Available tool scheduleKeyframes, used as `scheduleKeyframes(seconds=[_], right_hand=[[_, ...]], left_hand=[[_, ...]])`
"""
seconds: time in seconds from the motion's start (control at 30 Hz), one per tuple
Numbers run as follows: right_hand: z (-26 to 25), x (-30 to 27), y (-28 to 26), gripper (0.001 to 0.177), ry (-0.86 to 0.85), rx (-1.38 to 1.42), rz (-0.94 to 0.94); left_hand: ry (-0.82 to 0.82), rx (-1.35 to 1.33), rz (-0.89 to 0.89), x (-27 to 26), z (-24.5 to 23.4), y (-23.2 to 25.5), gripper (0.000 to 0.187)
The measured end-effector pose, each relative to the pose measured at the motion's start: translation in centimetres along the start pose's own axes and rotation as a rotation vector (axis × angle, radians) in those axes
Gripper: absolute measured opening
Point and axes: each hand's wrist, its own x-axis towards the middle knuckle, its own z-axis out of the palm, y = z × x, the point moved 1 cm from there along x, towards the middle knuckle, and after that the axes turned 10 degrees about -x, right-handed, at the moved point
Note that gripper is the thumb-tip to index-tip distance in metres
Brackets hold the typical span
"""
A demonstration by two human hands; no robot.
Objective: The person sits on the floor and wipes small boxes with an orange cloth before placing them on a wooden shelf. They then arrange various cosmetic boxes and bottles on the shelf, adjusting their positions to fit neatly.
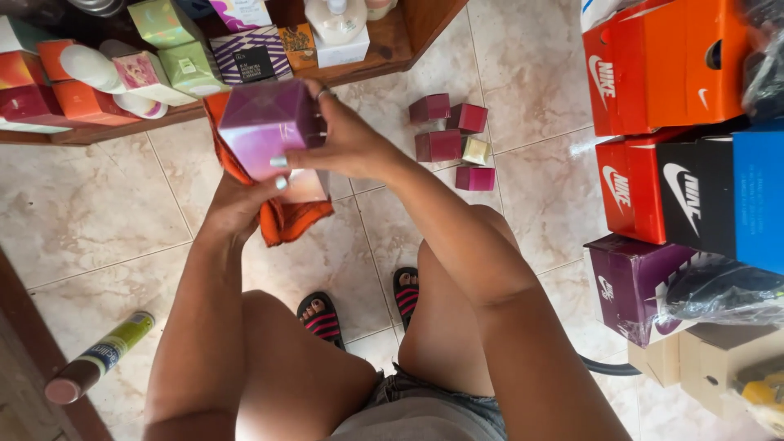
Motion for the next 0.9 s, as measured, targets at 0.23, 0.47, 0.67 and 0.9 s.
scheduleKeyframes(seconds=[0.23,0.47,0.67,0.9], right_hand=[[6.7,-0.7,9.2,0.099,0.135,0.279,-0.107],[14.5,2.6,20.1,0.080,0.264,0.422,0.139],[18.9,4.1,25.1,0.077,0.212,-0.087,0.183],[19.0,3.1,25.5,0.069,0.251,-0.319,-0.034]], left_hand=[[-0.060,0.225,-0.085,-2.2,-0.6,1.2,0.067],[0.161,0.646,-0.150,-5.1,-4.4,1.9,0.026],[0.251,0.443,-0.017,-3.9,-6.5,0.3,0.016],[0.221,0.282,-0.048,-5.3,-4.6,0.5,0.017]])
